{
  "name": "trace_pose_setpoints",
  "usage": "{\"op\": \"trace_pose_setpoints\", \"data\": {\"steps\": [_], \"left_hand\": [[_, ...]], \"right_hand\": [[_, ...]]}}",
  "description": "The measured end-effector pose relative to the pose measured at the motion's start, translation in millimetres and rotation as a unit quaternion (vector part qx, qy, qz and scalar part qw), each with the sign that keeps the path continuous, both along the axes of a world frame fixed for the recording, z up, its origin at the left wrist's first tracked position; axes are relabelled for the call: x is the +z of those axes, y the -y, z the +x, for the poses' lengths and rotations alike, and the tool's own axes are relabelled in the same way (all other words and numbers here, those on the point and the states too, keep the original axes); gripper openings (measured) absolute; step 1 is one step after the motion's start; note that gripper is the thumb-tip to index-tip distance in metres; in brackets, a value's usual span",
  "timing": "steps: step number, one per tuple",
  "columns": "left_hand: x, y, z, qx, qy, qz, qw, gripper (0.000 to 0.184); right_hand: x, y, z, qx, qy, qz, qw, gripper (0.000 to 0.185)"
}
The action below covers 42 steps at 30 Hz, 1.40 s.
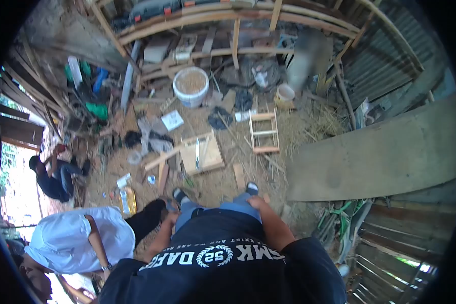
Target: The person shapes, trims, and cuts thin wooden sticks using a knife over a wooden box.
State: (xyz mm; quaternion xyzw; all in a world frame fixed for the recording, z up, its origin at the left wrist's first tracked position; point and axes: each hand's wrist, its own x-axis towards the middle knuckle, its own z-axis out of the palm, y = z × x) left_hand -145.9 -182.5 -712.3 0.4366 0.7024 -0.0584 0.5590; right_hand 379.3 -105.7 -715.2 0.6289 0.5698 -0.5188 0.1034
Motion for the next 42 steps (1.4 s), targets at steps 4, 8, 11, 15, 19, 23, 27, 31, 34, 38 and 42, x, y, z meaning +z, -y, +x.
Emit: {"op": "trace_pose_setpoints", "data": {"steps": [4, 8, 11, 15, 19, 23, 27, 31, 34, 38, 42], "left_hand": [[48, 21, 56, 0.028, -0.065, 0.003, 0.997, 0.059], [40, 32, 87, -0.037, -0.165, 0.057, 0.984, 0.048], [30, 18, 114, -0.061, -0.171, 0.089, 0.979, 0.044], [-25, -8, 124, -0.038, -0.12, 0.132, 0.983, 0.039], [-89, -42, 120, 0.062, -0.017, 0.146, 0.987, 0.032], [-123, -80, 107, 0.065, 0.017, 0.207, 0.976, 0.031], [-148, -119, 81, 0.091, 0.059, 0.156, 0.982, 0.032], [-161, -173, 40, -0.02, 0.039, 0.216, 0.975, 0.032], [-181, -214, 16, -0.03, -0.005, 0.262, 0.964, 0.028], [-218, -261, -16, -0.004, -0.066, 0.303, 0.951, 0.027], [-199, -285, -25, 0.003, -0.13, 0.332, 0.934, 0.028]], "right_hand": [[-77, 30, 39, -0.016, -0.026, -0.009, 0.999, 0.051], [-140, 47, 68, 0.028, 0.009, 0.033, 0.999, 0.043], [-36, 1, 63, -0.229, 0.023, -0.095, 0.968, 0.039], [-135, 17, 87, -0.353, -0.004, -0.086, 0.932, 0.035], [-169, 1, 79, -0.372, -0.064, -0.07, 0.923, 0.034], [-203, -19, 43, -0.318, -0.073, 0.005, 0.945, 0.041], [-197, -69, -23, -0.283, -0.136, 0.006, 0.949, 0.039], [-223, -125, -83, -0.201, -0.134, -0.016, 0.97, 0.038], [-236, -166, -131, -0.165, -0.181, 0.07, 0.967, 0.033], [-251, -208, -207, -0.1, -0.26, 0.179, 0.943, 0.031], [-251, -219, -269, 0.023, -0.299, 0.272, 0.914, 0.029]]}}
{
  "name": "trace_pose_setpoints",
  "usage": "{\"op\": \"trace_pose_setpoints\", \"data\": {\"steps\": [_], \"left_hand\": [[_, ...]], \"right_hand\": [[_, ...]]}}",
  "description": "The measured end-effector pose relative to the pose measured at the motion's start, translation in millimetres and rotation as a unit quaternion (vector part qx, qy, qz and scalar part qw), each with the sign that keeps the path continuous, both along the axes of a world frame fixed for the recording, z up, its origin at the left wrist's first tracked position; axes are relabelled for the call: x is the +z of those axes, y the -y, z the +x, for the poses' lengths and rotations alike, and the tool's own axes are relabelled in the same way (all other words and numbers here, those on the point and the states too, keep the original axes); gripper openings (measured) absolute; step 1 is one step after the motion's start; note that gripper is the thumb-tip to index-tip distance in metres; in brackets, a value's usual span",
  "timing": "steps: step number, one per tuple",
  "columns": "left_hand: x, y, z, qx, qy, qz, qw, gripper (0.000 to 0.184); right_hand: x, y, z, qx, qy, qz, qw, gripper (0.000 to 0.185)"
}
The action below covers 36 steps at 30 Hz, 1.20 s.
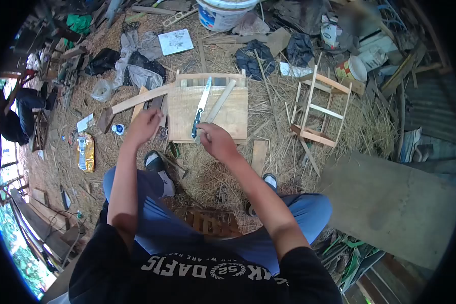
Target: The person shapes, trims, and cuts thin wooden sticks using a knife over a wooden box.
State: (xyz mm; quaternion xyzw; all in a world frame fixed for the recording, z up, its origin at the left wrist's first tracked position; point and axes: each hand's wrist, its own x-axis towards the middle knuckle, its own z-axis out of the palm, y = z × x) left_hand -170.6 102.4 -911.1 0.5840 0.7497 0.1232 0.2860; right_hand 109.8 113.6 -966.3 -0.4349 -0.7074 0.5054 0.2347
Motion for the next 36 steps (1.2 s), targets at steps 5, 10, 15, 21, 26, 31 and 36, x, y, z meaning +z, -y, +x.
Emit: {"op": "trace_pose_setpoints", "data": {"steps": [5, 10, 15, 21, 26, 31, 36], "left_hand": [[43, 3, 8, 0.048, 0.026, 0.104, 0.993, 0.029], [60, 25, 7, 0.036, 0.17, 0.202, 0.964, 0.03], [81, 68, 1, 0.017, 0.185, 0.223, 0.957, 0.034], [89, 93, -16, 0.028, 0.163, 0.23, 0.959, 0.029], [90, 100, -8, 0.01, 0.18, 0.255, 0.95, 0.037], [91, 97, 14, -0.02, 0.133, 0.234, 0.963, 0.035], [88, 98, 56, -0.062, 0.136, 0.223, 0.963, 0.031]], "right_hand": [[-20, 21, -38, 0.021, 0.142, 0.191, 0.971, 0.024], [-21, 36, -54, -0.034, 0.224, 0.225, 0.948, 0.024], [-19, 29, -46, -0.096, 0.162, 0.138, 0.972, 0.021], [5, 30, 3, -0.165, -0.096, -0.248, 0.95, 0.023], [78, 51, 49, -0.159, -0.122, -0.37, 0.907, 0.023], [107, 34, 81, -0.149, -0.157, -0.349, 0.912, 0.021], [80, -20, 111, -0.179, -0.234, -0.369, 0.881, 0.015]]}}
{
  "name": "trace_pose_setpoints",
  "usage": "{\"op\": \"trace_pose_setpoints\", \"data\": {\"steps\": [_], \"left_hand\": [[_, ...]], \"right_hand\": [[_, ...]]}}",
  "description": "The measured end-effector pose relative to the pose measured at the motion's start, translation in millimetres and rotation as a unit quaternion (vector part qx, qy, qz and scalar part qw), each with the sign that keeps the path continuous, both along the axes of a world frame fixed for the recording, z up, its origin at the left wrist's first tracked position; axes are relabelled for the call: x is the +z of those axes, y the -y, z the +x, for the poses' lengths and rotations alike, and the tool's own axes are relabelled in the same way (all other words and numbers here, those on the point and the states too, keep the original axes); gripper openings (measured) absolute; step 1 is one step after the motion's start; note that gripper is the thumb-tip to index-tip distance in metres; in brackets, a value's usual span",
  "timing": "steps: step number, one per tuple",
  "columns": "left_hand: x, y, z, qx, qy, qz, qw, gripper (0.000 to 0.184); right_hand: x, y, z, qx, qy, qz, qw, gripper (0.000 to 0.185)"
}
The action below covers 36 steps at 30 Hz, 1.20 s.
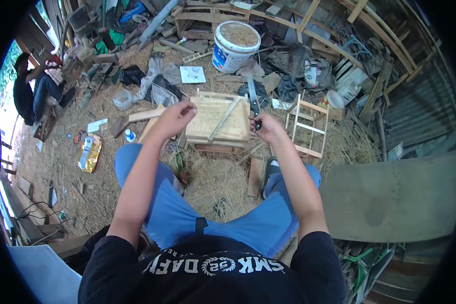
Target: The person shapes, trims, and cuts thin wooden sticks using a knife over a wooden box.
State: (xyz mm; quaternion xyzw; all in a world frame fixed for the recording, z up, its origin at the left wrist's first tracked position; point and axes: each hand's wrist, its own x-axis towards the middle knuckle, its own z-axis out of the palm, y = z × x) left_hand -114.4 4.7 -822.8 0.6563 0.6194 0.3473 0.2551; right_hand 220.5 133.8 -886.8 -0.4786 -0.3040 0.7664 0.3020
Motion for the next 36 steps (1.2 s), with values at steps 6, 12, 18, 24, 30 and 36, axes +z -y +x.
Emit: {"op": "trace_pose_setpoints", "data": {"steps": [6, 12, 18, 24, 30, 36], "left_hand": [[-139, -74, 47, -0.015, 0.058, -0.124, 0.99, 0.036], [-155, -117, 106, 0.043, -0.2, -0.086, 0.975, 0.041], [-170, -125, 125, 0.048, -0.327, -0.054, 0.942, 0.034], [-194, -136, 67, 0.022, -0.189, -0.051, 0.98, 0.027], [-97, -70, 28, 0.05, 0.23, -0.135, 0.963, 0.026], [8, -8, -10, 0.092, 0.334, -0.024, 0.938, 0.015]], "right_hand": [[12, -18, 1, -0.089, -0.093, -0.059, 0.99, 0.004], [25, -32, 34, -0.113, -0.088, -0.047, 0.989, 0.013], [50, -31, 41, -0.141, -0.013, 0.111, 0.984, 0.021], [67, -26, 30, -0.146, -0.03, 0.138, 0.979, 0.023], [82, -12, 13, -0.128, -0.057, 0.136, 0.981, 0.018], [84, -4, -6, -0.112, -0.091, 0.12, 0.982, 0.014]]}}
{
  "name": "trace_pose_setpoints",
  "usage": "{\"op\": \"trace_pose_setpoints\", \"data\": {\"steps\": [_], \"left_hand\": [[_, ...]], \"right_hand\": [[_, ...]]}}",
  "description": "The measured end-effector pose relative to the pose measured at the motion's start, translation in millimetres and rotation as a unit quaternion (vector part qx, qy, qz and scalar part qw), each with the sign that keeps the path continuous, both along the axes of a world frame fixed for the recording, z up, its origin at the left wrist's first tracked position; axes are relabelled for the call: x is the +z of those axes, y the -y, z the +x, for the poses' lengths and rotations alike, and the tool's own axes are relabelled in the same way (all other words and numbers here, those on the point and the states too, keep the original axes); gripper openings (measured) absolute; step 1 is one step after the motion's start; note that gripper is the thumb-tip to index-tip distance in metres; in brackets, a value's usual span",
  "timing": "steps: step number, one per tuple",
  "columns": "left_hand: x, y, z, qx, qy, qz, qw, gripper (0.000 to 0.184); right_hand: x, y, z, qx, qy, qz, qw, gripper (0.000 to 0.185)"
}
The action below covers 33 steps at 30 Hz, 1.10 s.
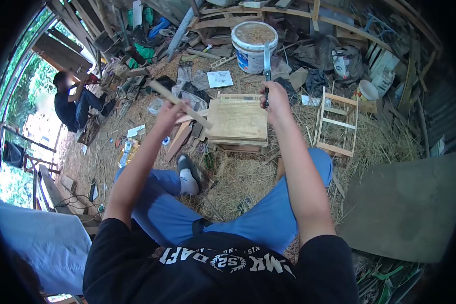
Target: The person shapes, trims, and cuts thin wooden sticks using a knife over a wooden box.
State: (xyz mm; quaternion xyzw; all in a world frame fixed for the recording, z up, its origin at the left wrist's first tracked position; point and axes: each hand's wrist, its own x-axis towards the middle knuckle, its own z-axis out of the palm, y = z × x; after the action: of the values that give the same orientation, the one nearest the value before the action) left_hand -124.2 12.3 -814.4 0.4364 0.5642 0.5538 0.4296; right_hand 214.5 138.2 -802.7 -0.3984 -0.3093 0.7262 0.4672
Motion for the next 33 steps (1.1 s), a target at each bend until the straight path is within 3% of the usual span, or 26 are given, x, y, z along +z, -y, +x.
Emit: {"op": "trace_pose_setpoints", "data": {"steps": [2, 4, 7, 9, 11, 12, 16, 18, 21, 22, 23, 25, 29, 33], "left_hand": [[27, 9, -10, 0.02, -0.011, 0.031, 0.999, 0.013], [46, 10, -18, 0.011, 0.126, 0.116, 0.985, 0.009], [59, 0, -22, 0.035, 0.169, 0.15, 0.974, 0.009], [57, -16, -21, 0.052, 0.182, 0.153, 0.97, 0.017], [47, -30, -25, -0.007, 0.205, 0.089, 0.975, 0.035], [41, -42, -16, 0.012, 0.204, 0.074, 0.976, 0.048], [13, -80, -1, -0.033, 0.26, 0.096, 0.96, 0.042], [-2, -97, 13, 0.035, 0.132, 0.098, 0.986, 0.035], [-33, -109, 32, 0.035, 0.048, 0.07, 0.996, 0.025], [-47, -115, 44, 0.055, 0.086, 0.121, 0.987, 0.019], [-59, -114, 45, 0.044, 0.089, 0.113, 0.989, 0.019], [-77, -107, 44, 0.003, -0.074, 0.086, 0.994, 0.021], [-94, -101, 32, -0.046, -0.141, 0.147, 0.978, 0.017], [-89, -89, 22, -0.091, -0.22, 0.099, 0.966, 0.014]], "right_hand": [[-5, 0, -8, 0.0, 0.018, 0.012, 1.0, 0.014], [-15, -1, -16, -0.005, 0.036, 0.021, 0.999, 0.014], [-23, 1, -20, 0.003, 0.073, -0.004, 0.997, 0.014], [-26, 1, -21, -0.002, 0.071, -0.029, 0.997, 0.014], [-32, -1, -19, 0.001, 0.096, -0.033, 0.995, 0.014], [-31, 0, -19, -0.003, 0.105, -0.023, 0.994, 0.016], [-31, -1, -22, 0.0, 0.155, 0.03, 0.987, 0.021], [-30, -6, -23, -0.002, 0.217, 0.074, 0.973, 0.02], [-48, -11, -17, -0.008, 0.239, 0.126, 0.963, 0.018], [-40, -2, -16, -0.015, 0.241, 0.11, 0.964, 0.016], [-42, 4, -13, -0.025, 0.244, 0.1, 0.964, 0.016], [-47, 18, -4, -0.029, 0.289, 0.119, 0.949, 0.016], [-63, 49, 10, -0.033, 0.327, 0.125, 0.936, 0.015], [-48, 85, -1, -0.051, 0.284, 0.088, 0.953, 0.015]]}}
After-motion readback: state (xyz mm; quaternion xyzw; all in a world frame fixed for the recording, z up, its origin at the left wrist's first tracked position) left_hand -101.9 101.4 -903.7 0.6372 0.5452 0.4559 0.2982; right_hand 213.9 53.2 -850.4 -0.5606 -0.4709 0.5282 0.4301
